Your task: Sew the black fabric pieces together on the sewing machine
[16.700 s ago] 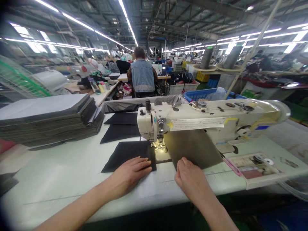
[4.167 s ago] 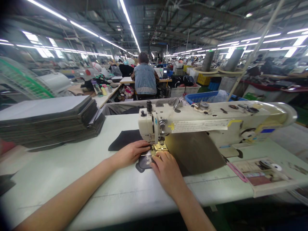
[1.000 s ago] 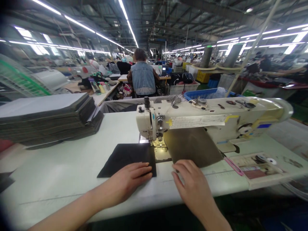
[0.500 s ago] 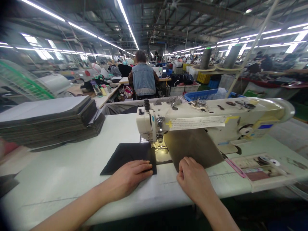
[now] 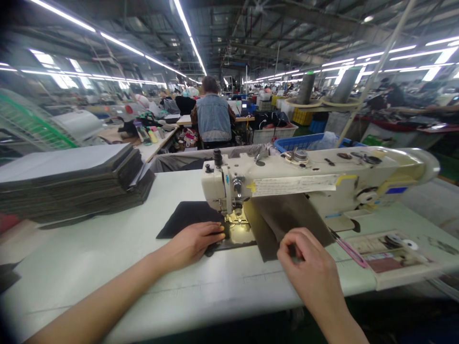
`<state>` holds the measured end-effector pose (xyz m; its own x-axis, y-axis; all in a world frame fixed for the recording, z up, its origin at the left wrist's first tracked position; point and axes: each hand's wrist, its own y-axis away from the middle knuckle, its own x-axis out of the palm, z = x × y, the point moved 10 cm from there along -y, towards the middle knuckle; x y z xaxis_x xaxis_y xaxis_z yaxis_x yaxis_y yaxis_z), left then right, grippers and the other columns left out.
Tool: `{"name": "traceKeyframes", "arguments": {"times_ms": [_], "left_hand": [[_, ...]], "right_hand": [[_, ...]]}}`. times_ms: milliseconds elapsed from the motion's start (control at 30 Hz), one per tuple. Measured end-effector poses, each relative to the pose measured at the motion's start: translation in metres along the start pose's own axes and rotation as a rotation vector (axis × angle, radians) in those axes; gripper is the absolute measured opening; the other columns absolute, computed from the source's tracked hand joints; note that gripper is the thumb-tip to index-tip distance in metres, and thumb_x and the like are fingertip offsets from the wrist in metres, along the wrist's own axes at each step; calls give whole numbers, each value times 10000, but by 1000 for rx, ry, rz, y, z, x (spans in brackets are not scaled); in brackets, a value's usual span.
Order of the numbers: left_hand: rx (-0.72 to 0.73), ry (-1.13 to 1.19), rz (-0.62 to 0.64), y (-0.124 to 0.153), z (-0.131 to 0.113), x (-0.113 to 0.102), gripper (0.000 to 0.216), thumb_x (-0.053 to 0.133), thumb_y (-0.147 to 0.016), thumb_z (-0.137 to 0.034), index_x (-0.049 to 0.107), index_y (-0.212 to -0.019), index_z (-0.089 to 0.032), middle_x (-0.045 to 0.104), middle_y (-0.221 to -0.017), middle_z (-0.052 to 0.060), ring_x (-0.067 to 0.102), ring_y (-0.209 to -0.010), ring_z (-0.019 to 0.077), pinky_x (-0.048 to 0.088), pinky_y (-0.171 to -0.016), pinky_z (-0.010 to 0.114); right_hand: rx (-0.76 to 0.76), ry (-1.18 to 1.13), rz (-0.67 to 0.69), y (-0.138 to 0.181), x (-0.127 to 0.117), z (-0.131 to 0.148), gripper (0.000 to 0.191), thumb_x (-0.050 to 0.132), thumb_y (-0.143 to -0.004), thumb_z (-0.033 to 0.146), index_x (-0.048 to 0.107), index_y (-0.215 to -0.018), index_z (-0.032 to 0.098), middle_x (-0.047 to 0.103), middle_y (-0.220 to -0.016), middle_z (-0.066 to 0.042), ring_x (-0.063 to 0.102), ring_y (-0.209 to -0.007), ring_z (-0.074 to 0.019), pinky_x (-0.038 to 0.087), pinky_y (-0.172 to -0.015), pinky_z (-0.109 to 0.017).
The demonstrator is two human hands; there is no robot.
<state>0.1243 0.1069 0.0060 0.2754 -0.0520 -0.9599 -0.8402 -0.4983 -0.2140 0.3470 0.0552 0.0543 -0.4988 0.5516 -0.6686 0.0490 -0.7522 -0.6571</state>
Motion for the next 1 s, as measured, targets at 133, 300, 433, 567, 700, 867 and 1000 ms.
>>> {"name": "traceKeyframes", "arguments": {"times_ms": [133,300,433,567,700,867,1000], "left_hand": [[2,21,-23,-5,13,-1,403,415,-967,-96,666,-1269,-187,652,-1301,123,624,-1209,244,521,-1044,415],[-5,55,-30,-11,28,-4,420,415,-941,-72,672,-1253,-185,640,-1313,116,608,-1232,244,502,-1065,415],[-9,41,-25,-16,37,-5,421,409,-941,-72,662,-1262,-172,639,-1307,113,608,-1224,238,504,-1065,407],[-25,40,-34,-17,41,-6,422,404,-945,-72,663,-1261,-175,645,-1288,110,622,-1196,235,522,-1041,399],[-32,38,-36,-16,41,-4,424,407,-947,-72,652,-1276,-178,637,-1304,113,614,-1205,236,514,-1047,404],[-34,26,-49,-12,41,-2,421,437,-923,-70,642,-1281,-158,628,-1309,127,599,-1230,247,485,-1079,409],[-45,0,-32,-12,49,-1,443,459,-895,-77,625,-1299,-155,615,-1340,132,582,-1251,254,484,-1071,403]], "right_hand": [[47,13,-64,-2,-10,2,123,516,-886,212,540,-769,241,589,-781,6,484,-554,-123,427,-629,-279],[33,51,-67,-1,-7,-4,120,489,-932,249,539,-824,234,657,-897,-32,564,-574,-116,470,-613,-265],[53,39,-19,3,2,-20,85,531,-916,302,552,-860,242,664,-779,-3,632,-555,-128,496,-526,-230],[132,-65,7,4,9,-30,192,607,-907,377,559,-1009,222,698,-867,-30,689,-603,-144,564,-556,-231],[22,-25,-14,0,7,-11,127,518,-972,337,571,-946,224,671,-881,-41,680,-686,-156,575,-668,-272],[-3,48,-38,-3,7,-5,172,422,-991,274,564,-1050,197,662,-951,-71,678,-749,-176,554,-699,-308],[-141,175,-75,-5,-1,9,158,458,-1011,268,600,-999,197,697,-899,-52,667,-798,-196,506,-767,-338]]}}
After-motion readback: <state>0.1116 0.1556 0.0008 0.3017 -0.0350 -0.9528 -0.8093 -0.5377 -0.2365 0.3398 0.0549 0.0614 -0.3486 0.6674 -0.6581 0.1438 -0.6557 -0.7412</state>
